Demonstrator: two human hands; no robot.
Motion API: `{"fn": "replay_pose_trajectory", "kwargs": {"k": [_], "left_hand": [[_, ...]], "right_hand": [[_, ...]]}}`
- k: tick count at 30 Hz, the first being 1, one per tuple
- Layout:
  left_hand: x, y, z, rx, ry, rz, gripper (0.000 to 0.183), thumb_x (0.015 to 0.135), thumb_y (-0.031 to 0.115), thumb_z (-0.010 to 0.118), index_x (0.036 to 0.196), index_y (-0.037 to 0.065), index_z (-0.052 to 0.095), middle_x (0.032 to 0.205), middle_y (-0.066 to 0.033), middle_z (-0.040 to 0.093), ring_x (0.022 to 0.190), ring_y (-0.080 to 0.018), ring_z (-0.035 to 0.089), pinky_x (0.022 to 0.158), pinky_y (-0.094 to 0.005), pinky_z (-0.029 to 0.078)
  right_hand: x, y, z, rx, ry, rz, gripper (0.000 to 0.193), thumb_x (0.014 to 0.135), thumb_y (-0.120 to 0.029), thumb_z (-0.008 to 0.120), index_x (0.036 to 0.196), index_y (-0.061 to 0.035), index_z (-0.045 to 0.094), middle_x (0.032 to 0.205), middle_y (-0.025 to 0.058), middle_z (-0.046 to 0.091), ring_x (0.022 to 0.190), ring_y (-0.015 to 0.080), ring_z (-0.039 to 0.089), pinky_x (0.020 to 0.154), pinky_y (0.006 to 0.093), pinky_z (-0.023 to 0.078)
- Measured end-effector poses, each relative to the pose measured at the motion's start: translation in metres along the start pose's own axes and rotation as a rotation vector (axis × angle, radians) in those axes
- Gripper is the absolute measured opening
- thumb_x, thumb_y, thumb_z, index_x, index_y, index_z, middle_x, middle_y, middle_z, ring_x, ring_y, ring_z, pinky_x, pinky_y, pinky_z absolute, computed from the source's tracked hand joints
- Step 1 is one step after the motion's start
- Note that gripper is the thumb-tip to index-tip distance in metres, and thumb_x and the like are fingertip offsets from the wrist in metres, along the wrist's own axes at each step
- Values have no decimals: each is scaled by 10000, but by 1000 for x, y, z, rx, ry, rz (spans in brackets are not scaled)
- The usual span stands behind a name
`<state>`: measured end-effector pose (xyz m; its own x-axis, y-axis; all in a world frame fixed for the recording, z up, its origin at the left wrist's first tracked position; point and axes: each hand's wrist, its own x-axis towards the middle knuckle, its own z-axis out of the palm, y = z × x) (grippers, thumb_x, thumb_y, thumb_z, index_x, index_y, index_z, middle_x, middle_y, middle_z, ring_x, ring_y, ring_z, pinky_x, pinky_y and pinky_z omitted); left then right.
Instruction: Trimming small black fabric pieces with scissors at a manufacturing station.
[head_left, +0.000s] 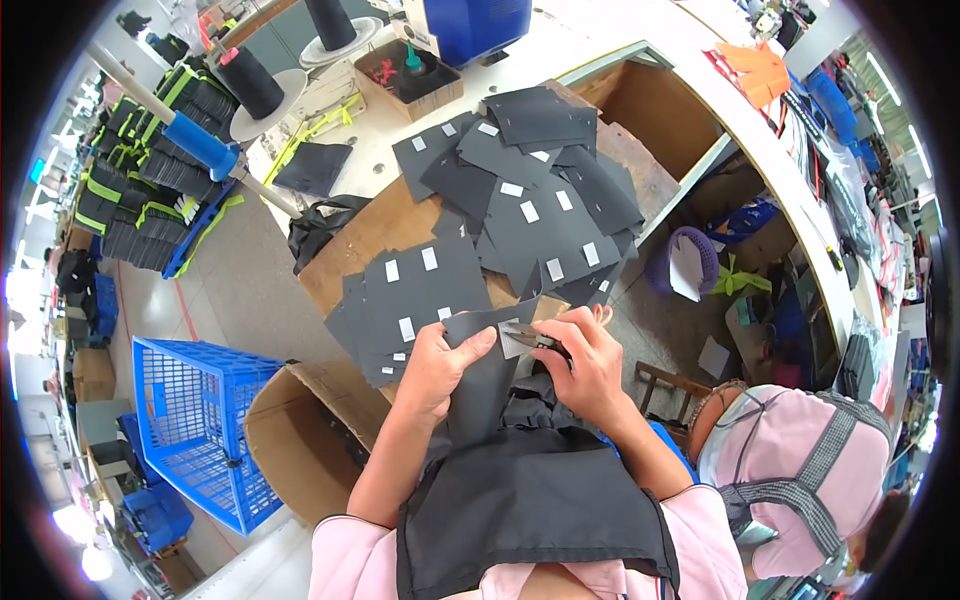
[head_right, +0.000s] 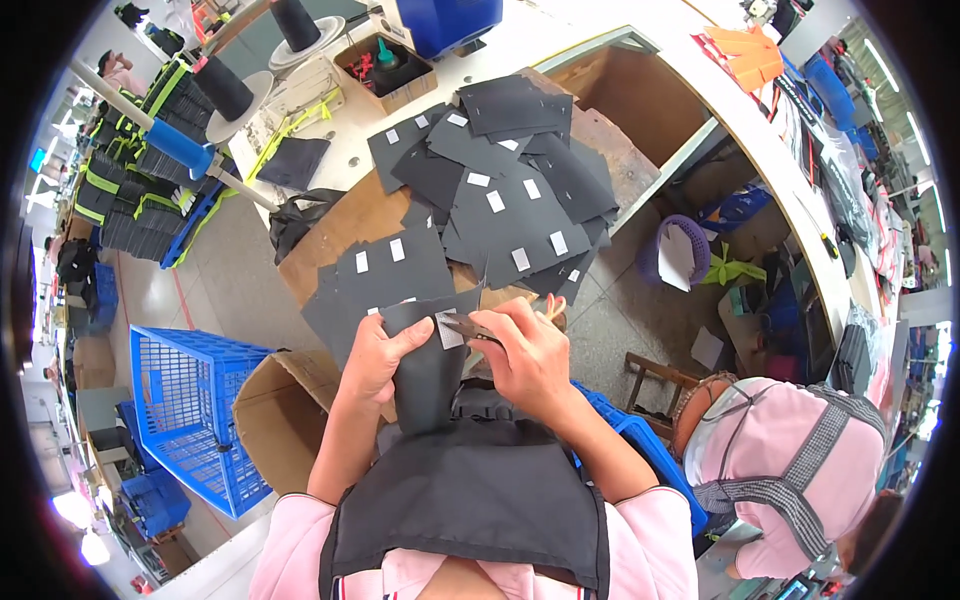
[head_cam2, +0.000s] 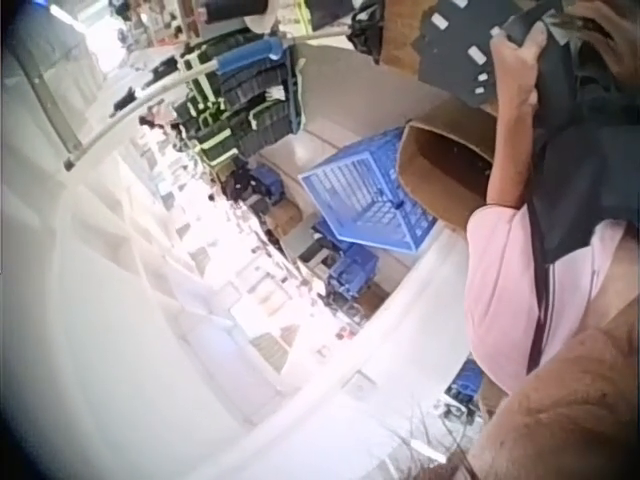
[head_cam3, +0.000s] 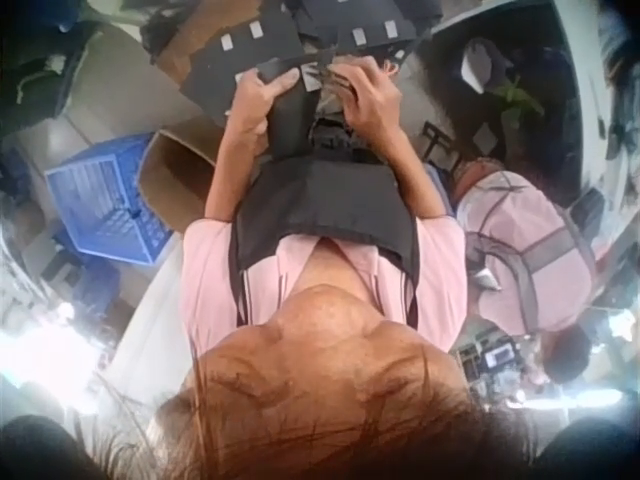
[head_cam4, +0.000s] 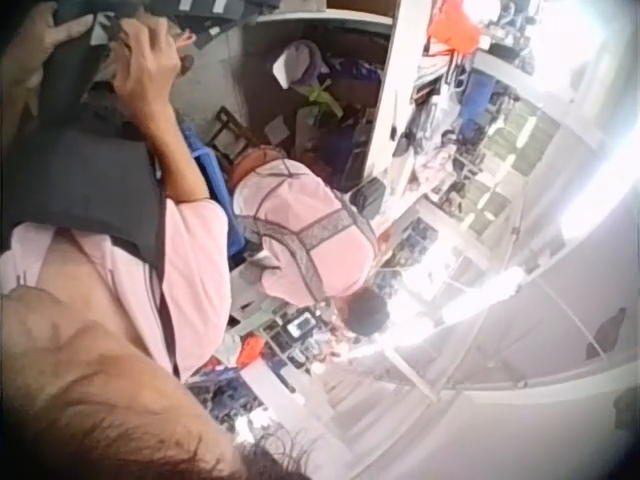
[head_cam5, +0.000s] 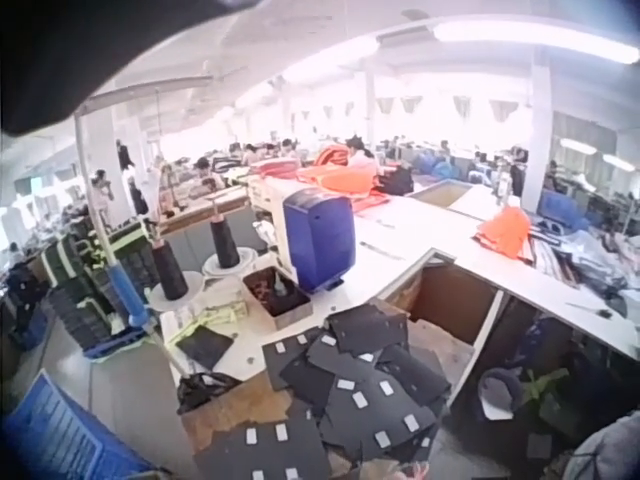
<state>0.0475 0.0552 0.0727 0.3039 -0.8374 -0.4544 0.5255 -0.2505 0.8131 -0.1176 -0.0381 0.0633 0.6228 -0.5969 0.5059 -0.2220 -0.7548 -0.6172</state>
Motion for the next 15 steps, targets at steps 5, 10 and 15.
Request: {"fn": "replay_pose_trajectory", "kwargs": {"k": [5,10,15], "left_hand": [[0,0,-2,-12,9,5,240,802,158,705,924,-29,617,847,-68,648,728,-123,608,656,-252,498],[1,2,-2,-26,47,-18,239,803,159,704,924,-29,618,846,-69,647,729,-124,609,661,-253,498],[5,0,-3,-18,-5,-8,248,800,165,707,924,-31,619,849,-73,646,732,-124,609,667,-252,496]], "right_hand": [[-4,1,6,-16,66,11,266,688,-51,707,938,-64,617,767,64,547,599,231,546,530,321,416],[-8,-2,3,-51,60,18,269,681,-52,713,934,-62,623,757,60,548,594,218,548,524,314,417],[-2,0,6,-85,42,2,279,670,-43,718,933,-57,626,755,59,551,589,219,547,536,311,431]]}}
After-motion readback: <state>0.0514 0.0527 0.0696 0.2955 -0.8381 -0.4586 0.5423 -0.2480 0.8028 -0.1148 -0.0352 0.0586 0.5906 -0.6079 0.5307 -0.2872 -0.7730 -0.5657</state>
